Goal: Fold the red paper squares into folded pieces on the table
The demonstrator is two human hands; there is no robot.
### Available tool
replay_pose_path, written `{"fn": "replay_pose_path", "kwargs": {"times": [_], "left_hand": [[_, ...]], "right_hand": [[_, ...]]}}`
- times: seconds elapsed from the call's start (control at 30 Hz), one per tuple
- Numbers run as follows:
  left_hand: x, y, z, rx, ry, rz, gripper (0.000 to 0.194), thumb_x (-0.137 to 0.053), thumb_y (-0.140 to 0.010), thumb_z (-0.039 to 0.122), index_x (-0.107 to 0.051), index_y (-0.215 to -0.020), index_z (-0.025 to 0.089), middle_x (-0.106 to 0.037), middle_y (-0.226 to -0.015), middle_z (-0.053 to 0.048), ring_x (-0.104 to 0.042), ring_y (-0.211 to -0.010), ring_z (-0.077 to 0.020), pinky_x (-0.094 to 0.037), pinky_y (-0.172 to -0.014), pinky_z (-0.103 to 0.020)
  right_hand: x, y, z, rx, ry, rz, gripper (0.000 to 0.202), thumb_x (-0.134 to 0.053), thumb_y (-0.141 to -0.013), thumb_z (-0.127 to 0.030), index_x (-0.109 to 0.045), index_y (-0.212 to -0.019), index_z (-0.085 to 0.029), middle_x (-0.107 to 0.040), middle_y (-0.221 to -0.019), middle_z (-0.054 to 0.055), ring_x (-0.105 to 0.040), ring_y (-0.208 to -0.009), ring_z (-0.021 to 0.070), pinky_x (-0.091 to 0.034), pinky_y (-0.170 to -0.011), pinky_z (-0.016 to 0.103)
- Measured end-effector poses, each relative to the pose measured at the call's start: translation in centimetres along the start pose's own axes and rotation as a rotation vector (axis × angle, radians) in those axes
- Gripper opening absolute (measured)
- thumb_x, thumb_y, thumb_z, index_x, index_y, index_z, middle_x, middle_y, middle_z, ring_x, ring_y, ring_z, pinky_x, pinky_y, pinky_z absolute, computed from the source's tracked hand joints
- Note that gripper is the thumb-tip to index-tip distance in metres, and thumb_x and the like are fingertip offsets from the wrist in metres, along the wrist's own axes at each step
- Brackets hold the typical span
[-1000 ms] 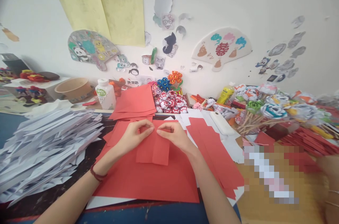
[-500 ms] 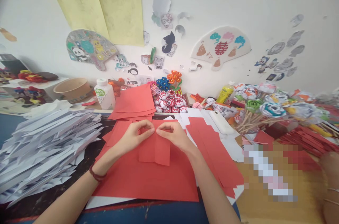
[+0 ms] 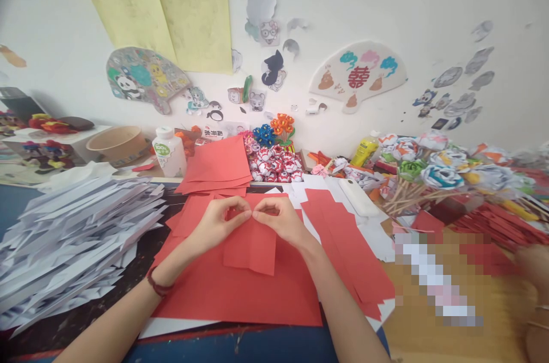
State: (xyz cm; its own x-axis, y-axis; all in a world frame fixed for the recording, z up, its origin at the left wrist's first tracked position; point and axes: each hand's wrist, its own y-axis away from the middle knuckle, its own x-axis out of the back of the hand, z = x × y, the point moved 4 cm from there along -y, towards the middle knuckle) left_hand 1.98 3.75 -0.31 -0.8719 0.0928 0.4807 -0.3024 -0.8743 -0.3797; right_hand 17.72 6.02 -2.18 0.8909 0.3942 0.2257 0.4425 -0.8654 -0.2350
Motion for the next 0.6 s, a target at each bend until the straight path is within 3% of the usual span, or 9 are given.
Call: {"fn": "replay_pose_path", "kwargs": {"times": [0.33,0.43,0.6], "left_hand": [[0.4,0.0,-0.2,0.02,0.041,0.089,0.017,-0.057,-0.085,0.031,-0.066,-0.083,0.017,-0.07,-0.085,-0.003,-0.061,-0.077,-0.0152,-0.043,-0.069,-0.023],[0.8,-0.3,-1.0,0.092,0.057,0.086,0.022,-0.061,-0.082,0.037,-0.068,-0.088,0.017,-0.071,-0.088,-0.004,-0.06,-0.074,-0.0158,-0.042,-0.064,-0.023],[0.7,-0.3,-2.2,0.244,0.244,0.065,0.036,-0.061,-0.08,0.048,-0.069,-0.086,0.013,-0.071,-0.076,-0.006,-0.063,-0.068,-0.0181,-0.045,-0.056,-0.024]], "right_hand": [[0.2,0.0,-0.1,0.004,-0.051,0.055,0.016,-0.064,-0.083,-0.033,-0.07,-0.08,-0.019,-0.064,-0.079,0.002,-0.058,-0.074,0.0145,-0.044,-0.067,0.025],[0.6,0.0,0.0,-0.01,-0.068,0.094,0.017,-0.066,-0.082,-0.036,-0.07,-0.082,-0.019,-0.066,-0.084,0.003,-0.06,-0.08,0.0162,-0.046,-0.072,0.027],[1.1,0.1,0.7,-0.071,-0.107,0.146,0.022,-0.072,-0.075,-0.038,-0.072,-0.086,-0.02,-0.07,-0.089,0.004,-0.064,-0.081,0.019,-0.049,-0.072,0.03]]}}
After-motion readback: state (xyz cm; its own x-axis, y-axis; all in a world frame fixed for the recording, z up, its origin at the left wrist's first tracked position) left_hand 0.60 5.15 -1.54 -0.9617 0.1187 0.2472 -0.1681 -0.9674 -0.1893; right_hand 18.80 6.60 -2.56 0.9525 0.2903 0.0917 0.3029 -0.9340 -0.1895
